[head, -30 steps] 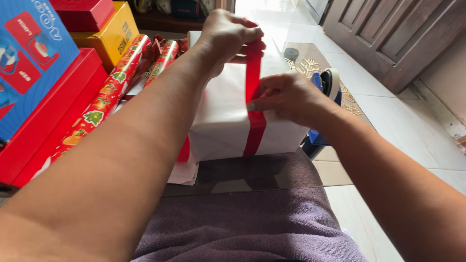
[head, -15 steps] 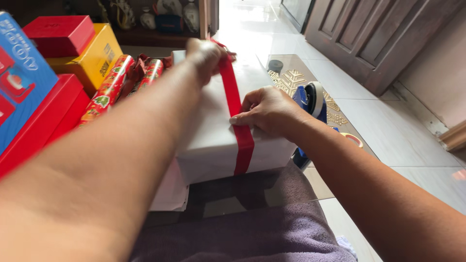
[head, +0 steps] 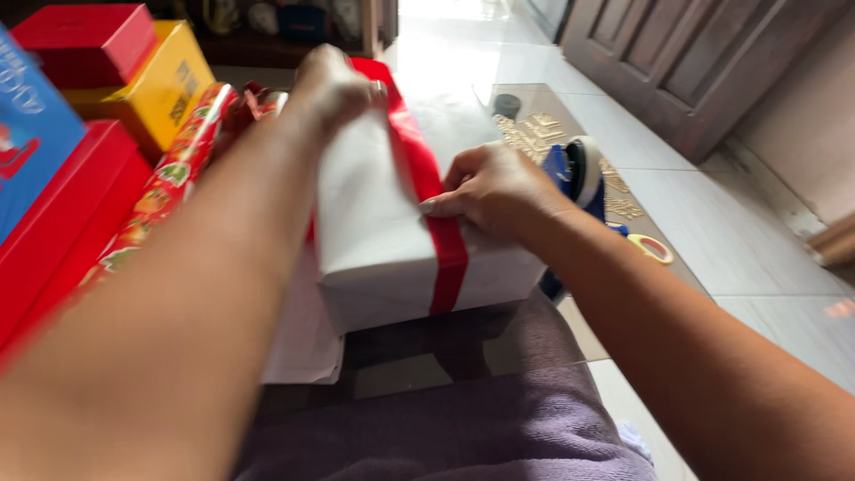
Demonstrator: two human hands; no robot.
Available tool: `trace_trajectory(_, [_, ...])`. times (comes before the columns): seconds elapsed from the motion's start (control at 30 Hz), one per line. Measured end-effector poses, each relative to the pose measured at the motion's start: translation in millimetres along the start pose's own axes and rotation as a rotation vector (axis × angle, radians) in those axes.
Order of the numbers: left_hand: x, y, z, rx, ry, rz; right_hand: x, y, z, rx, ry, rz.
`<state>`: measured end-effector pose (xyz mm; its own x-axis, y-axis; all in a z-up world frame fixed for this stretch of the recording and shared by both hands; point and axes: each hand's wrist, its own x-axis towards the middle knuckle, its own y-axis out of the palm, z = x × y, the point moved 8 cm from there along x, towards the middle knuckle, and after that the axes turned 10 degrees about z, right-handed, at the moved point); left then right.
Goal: The person ties a red ribbon around a white paper-wrapped box on a glass table. They stretch out the ribbon, wrap it around the box in both directions, secure it with tape from a desk tape dispenser, and tie a bow on top.
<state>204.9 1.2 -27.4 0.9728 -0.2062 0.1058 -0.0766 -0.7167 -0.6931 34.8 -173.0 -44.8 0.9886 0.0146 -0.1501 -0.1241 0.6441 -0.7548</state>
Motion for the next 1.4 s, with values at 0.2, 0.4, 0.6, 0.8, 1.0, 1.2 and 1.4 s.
trace_trajectory(0.2, [-85.6,22.0,-6.3,-0.035,-0.058,0.092,-0.5,-1.0,0.7,-0.066,0.012,-0.060])
trace_trajectory(0.4, [-107.0,24.8,-41.4,0.044,-0.030,0.008,4.4,-1.0,1.9,0.012,-0.002,-0.069])
trace_trajectory(0.6, [-98.7,28.5,-37.9,-0.002,-0.114,0.028,7.3,-4.3,-2.7,0.011,-0.012,-0.074])
trace_trajectory(0.8, [-87.0,27.9,-34.7,-0.047,-0.014,-0.022,6.4,-5.4,-3.3,0.005,-0.028,-0.087])
trace_trajectory(1.0, [-38.0,32.9,-27.3,-0.320,0.000,0.035,5.4,-5.7,-1.3,0.021,-0.029,-0.087])
trace_trajectory(1.2, [-4.1,39.0,-25.6,-0.390,-0.003,0.097,4.3,-4.6,0.0,0.027,0.004,-0.066])
trace_trajectory(1.4, [-4.2,35.9,-16.5,-0.314,-0.013,0.055,-0.1,-4.1,3.9,-0.007,0.008,-0.063])
